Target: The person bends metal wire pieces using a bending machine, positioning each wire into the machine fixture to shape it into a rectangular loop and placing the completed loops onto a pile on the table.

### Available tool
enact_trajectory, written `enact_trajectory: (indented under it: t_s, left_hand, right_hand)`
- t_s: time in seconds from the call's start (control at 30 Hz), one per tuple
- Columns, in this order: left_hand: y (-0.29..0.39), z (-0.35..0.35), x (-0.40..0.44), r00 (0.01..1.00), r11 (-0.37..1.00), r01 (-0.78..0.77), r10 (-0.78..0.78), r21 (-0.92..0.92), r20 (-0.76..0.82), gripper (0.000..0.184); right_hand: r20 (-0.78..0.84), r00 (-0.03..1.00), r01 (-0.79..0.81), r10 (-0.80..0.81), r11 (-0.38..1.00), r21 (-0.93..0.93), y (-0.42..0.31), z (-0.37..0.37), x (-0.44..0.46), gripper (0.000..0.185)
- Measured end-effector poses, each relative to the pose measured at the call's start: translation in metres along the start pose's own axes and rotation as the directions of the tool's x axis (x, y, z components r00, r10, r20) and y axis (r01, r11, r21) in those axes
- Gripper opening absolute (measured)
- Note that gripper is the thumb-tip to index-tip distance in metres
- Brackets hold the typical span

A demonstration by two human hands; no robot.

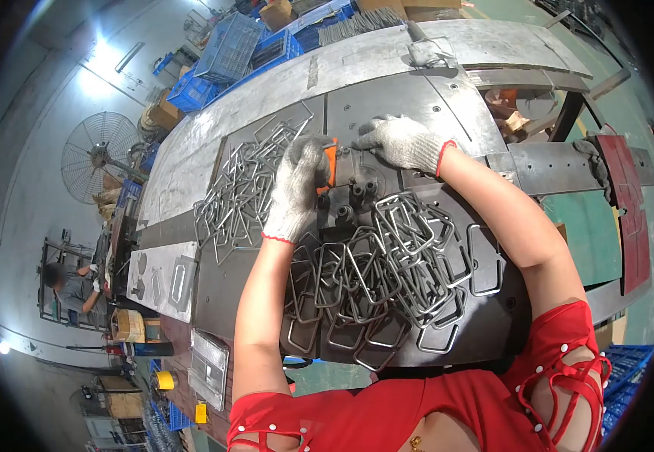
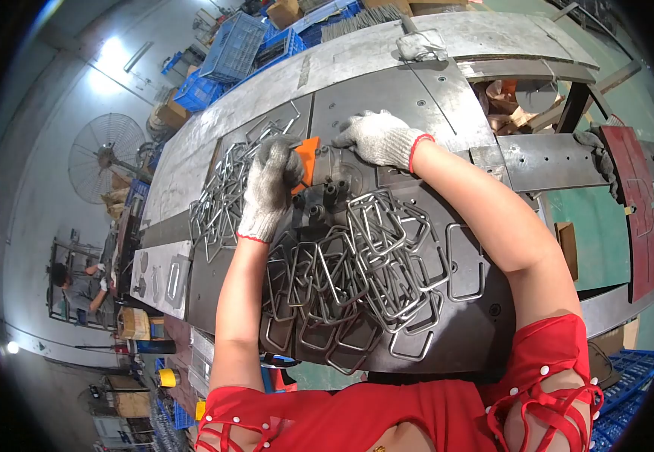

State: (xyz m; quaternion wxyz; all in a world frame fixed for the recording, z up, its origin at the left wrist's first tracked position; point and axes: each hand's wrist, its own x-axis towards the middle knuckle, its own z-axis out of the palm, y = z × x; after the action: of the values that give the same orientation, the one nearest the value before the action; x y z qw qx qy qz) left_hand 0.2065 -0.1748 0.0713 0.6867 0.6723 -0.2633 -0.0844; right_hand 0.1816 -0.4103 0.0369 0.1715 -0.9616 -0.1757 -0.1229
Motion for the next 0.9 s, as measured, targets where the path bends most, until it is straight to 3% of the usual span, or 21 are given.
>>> enact_trajectory:
  t_s: [0.67, 0.9]
  left_hand:
    - [0.0004, 0.0009, -0.0027, 0.999, 0.999, -0.036, 0.035, 0.033, 0.026, 0.028]
    - [-0.0004, -0.0010, -0.0014, 0.998, 0.998, -0.054, 0.052, 0.045, 0.043, 0.028]
  right_hand:
    - [-0.046, 0.999, -0.006, 0.007, 1.000, 0.017, -0.0046, -0.0032, -0.0032, 0.037]
    - [0.013, 0.999, -0.032, 0.032, 0.999, -0.011, -0.0027, -0.0038, -0.0018, 0.036]
